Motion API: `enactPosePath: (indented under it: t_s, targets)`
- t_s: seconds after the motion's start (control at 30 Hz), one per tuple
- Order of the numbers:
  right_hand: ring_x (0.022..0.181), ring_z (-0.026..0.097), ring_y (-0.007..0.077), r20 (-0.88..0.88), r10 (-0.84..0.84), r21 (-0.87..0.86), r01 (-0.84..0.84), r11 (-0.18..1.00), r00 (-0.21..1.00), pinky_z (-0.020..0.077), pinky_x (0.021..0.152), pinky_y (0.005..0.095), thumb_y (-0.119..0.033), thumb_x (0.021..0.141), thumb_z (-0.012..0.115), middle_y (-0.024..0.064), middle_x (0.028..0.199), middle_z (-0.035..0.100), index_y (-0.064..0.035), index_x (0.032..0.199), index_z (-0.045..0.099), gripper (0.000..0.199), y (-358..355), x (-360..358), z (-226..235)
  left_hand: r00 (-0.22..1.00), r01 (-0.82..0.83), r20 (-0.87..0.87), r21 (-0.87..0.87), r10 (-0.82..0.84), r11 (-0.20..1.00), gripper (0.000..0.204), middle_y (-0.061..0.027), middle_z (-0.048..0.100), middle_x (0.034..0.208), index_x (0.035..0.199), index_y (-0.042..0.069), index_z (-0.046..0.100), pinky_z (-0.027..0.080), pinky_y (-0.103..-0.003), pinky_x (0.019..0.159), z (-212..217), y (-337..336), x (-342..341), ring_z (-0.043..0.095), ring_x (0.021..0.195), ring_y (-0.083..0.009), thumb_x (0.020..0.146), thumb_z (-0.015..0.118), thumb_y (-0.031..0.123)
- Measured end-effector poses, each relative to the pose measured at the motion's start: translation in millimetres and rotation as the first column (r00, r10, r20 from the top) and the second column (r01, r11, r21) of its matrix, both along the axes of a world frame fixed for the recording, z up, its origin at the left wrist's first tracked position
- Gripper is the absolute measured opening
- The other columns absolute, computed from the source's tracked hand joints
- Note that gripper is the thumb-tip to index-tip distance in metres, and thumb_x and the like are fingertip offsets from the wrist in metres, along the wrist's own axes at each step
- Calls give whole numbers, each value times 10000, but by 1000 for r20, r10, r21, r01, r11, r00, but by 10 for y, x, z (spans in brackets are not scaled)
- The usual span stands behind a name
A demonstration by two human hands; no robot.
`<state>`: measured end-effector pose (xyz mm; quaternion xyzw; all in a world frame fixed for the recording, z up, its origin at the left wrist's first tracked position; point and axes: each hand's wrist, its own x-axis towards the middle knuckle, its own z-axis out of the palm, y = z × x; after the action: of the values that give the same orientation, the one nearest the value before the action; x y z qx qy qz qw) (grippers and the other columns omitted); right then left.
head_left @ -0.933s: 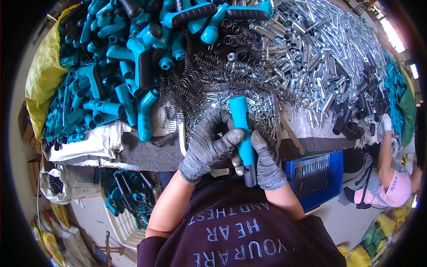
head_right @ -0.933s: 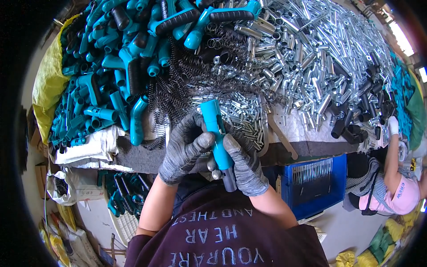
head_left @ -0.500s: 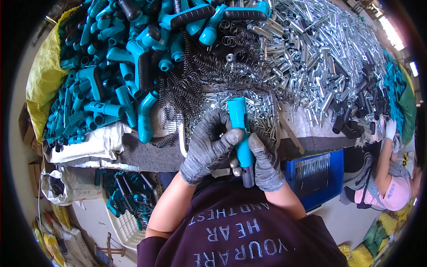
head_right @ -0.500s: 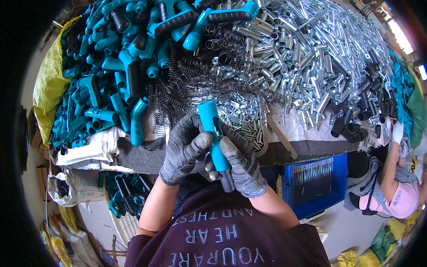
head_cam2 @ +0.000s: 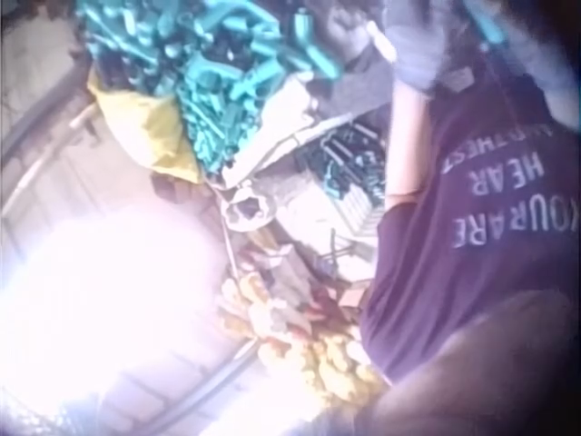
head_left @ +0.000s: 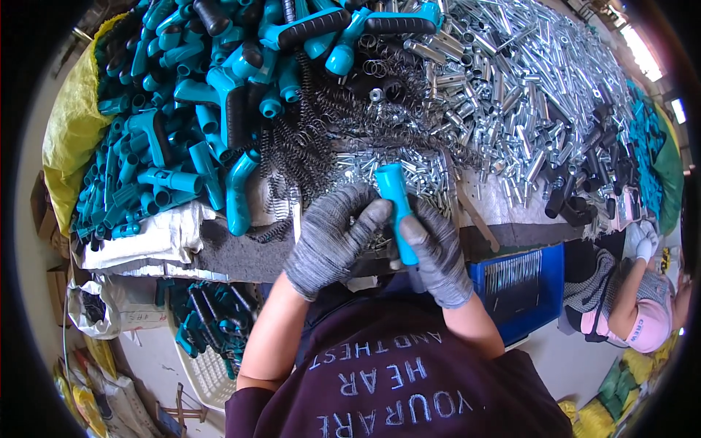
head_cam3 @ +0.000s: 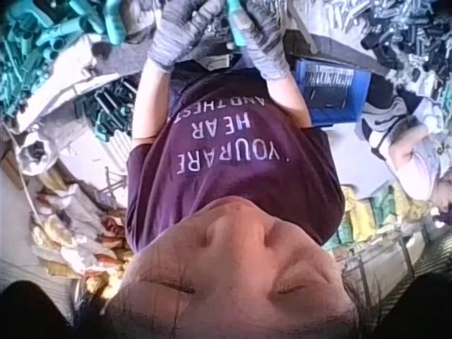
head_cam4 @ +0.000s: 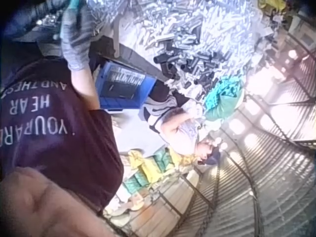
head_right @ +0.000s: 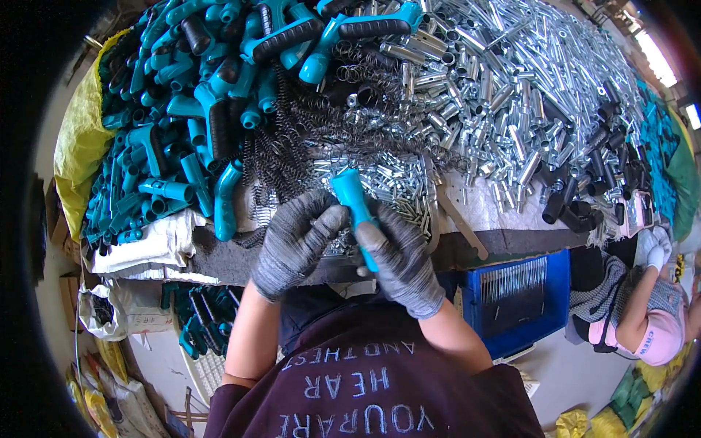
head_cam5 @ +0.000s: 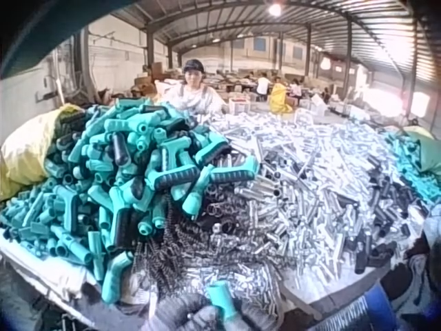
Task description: Assembling hardware components, specifically plastic handles and metal tubes, at a manufacturing workbench.
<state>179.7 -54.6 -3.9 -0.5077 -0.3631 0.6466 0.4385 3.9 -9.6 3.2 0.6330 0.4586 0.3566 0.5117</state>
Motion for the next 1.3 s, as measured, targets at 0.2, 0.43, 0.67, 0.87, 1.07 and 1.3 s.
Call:
enactPosePath:
  t_s: [0.2,0.43,0.67,0.87,1.07,1.3]
  targets:
    - [634,626,99,-239,-60,-57,48,997,969,527,507,242,-398,979,578,46,841,630,-50,1348,526,510,66,129,-50,757,191,-647,350,89,917,154,-114,666,883,946,99,703,535,-400,703,-215,118,-5,663,801,-300,825,717,194]
    - [516,571,125,-534,-37,-182,-72,981,845,478,412,260,-513,1000,450,77,809,624,4,1419,427,666,72,152,-163,882,-31,-439,310,172,950,123,-103,679,885,960,76,707,533,-354,704,-277,90,-31,662,779,-246,839,710,98]
    - [470,586,147,-691,-126,-315,-141,938,711,454,357,253,-550,1006,410,98,787,657,-78,1255,535,548,82,120,-261,970,-92,221,-54,101,994,151,-54,697,948,1022,17,687,508,-294,794,-141,-23,61,622,846,-119,900,695,105]
    - [505,626,139,-575,53,-243,-231,942,817,493,406,246,-529,1014,416,100,783,675,-95,1236,547,505,53,174,-126,958,45,286,-169,5,985,189,-57,629,801,864,17,572,510,-293,700,44,-26,-16,616,752,-129,839,758,37]
    - [493,605,139,-619,152,-66,-243,968,771,488,420,250,-544,1014,408,119,801,670,-68,1271,536,556,-15,64,45,720,293,694,-327,18,898,386,-119,643,931,1001,11,524,547,-349,739,25,-1,14,672,807,-226,775,823,103]
    - [525,604,135,-546,-12,-40,-13,999,838,496,463,241,-602,958,482,88,790,666,-28,1208,572,633,5,25,45,988,-154,-6,130,156,979,331,-30,612,693,833,52,591,468,-269,594,67,-110,111,537,610,-118,839,799,309]
